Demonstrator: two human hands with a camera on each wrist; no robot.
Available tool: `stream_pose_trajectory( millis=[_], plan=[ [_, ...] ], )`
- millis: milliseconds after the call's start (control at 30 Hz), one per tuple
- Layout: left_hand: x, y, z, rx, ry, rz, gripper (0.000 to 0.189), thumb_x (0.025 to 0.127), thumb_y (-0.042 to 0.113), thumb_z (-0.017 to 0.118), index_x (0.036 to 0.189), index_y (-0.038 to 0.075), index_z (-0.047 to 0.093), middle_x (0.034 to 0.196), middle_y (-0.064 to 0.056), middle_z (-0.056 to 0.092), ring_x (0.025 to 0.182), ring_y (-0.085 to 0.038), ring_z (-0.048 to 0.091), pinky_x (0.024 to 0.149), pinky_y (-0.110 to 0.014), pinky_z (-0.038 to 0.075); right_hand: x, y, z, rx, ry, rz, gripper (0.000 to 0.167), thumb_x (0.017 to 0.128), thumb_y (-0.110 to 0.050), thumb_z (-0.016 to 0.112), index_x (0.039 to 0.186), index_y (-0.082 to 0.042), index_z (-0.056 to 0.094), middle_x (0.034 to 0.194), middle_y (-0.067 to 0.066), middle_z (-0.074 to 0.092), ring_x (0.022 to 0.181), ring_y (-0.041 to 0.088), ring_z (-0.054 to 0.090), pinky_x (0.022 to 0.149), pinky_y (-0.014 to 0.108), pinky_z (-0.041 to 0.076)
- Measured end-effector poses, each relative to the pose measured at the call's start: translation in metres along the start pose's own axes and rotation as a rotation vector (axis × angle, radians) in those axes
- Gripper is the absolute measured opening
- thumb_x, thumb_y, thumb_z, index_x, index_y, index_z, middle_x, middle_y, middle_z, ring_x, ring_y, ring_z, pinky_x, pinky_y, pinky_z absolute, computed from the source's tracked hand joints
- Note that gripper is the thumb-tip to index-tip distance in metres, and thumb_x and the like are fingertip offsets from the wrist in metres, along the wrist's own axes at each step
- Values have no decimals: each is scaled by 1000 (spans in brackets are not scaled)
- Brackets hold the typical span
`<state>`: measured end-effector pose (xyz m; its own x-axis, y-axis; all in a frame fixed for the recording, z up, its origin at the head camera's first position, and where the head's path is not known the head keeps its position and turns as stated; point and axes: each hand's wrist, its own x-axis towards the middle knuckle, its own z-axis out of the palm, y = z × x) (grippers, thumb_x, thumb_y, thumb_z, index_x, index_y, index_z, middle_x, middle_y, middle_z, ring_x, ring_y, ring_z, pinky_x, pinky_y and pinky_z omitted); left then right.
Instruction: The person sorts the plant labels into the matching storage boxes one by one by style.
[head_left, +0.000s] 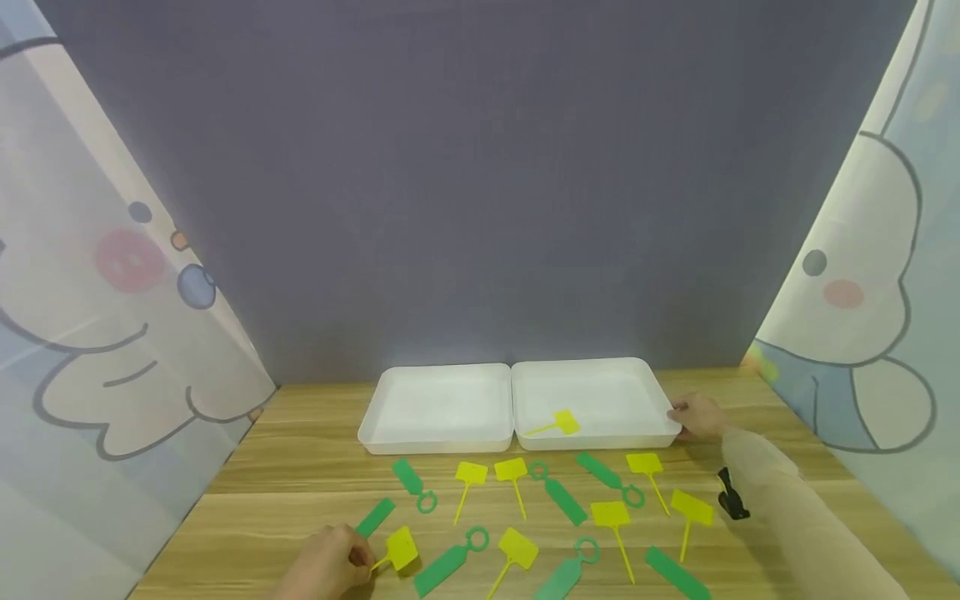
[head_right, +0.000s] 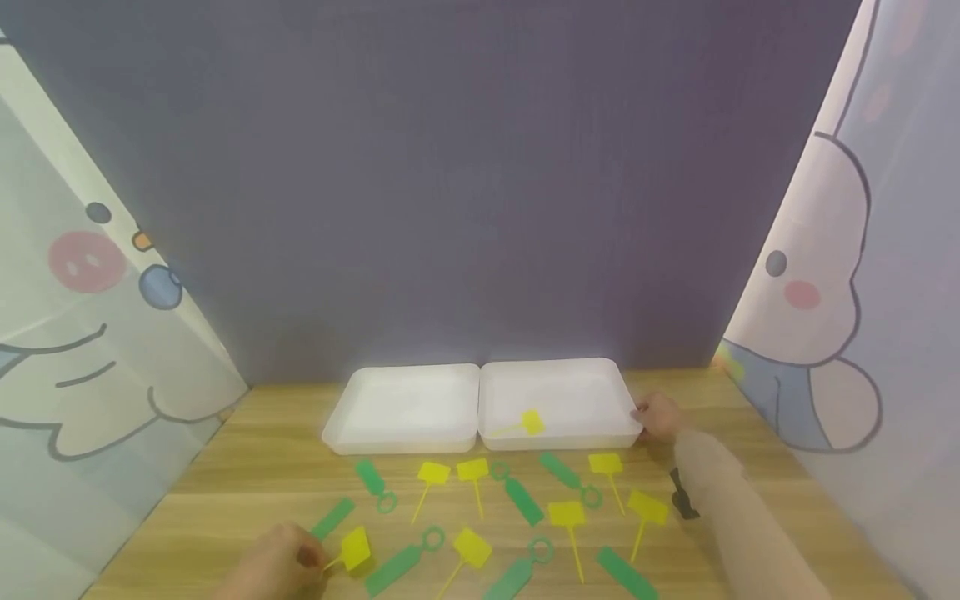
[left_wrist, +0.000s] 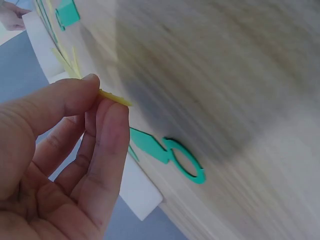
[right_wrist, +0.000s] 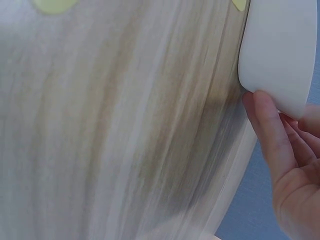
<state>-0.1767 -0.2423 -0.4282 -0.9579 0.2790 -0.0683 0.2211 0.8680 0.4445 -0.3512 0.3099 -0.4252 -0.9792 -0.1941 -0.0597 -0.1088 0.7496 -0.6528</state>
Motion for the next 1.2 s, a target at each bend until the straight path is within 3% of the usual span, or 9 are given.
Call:
stream_pose_trajectory(
  millis=[167,367,567,800,967,1200],
  plan=[
    [0,9,-4,-8,3,20,9,69,5,71,69,14,70,66,10,63,60,-1,45,53,-19,42,-1,0,1,6,6,17,30,89,0,48,109,22,51,96,33,60,76,23,62,63,32,56],
    [3,25,-5,-17,31,103,7,70,7,71,68,14,69,66,10,64,61,3,48,53,-18,44,-2,4,2,22,2,13,29,89,0,48,107,22,52,94,32,60,74,22,62,62,31,56],
    [15,37,-7,-34,40,191,10,72,2,68,70,11,70,69,8,65,63,2,52,55,-17,45,0,7,2,-2,6,1,29,88,0,48,107,22,52,91,30,60,73,21,61,61,31,55],
    [42,58,-17,-33,40,226,7,74,0,69,75,7,70,74,0,66,67,-7,56,59,-18,49,2,3,1,12,10,1,30,89,1,47,108,23,51,95,33,59,73,21,62,62,32,56],
    [69,78,-20,-6,78,262,5,73,-1,69,74,5,69,73,-1,65,66,-8,56,58,-16,47,2,0,0,29,6,9,30,89,1,47,108,24,51,95,34,59,73,21,63,62,32,56],
    [108,102,-23,38,85,254,6,75,2,69,77,7,72,77,-3,69,69,-13,63,63,-25,52,2,1,0,36,-3,25,31,89,0,47,109,24,50,93,33,59,71,20,62,61,31,56]
  ],
)
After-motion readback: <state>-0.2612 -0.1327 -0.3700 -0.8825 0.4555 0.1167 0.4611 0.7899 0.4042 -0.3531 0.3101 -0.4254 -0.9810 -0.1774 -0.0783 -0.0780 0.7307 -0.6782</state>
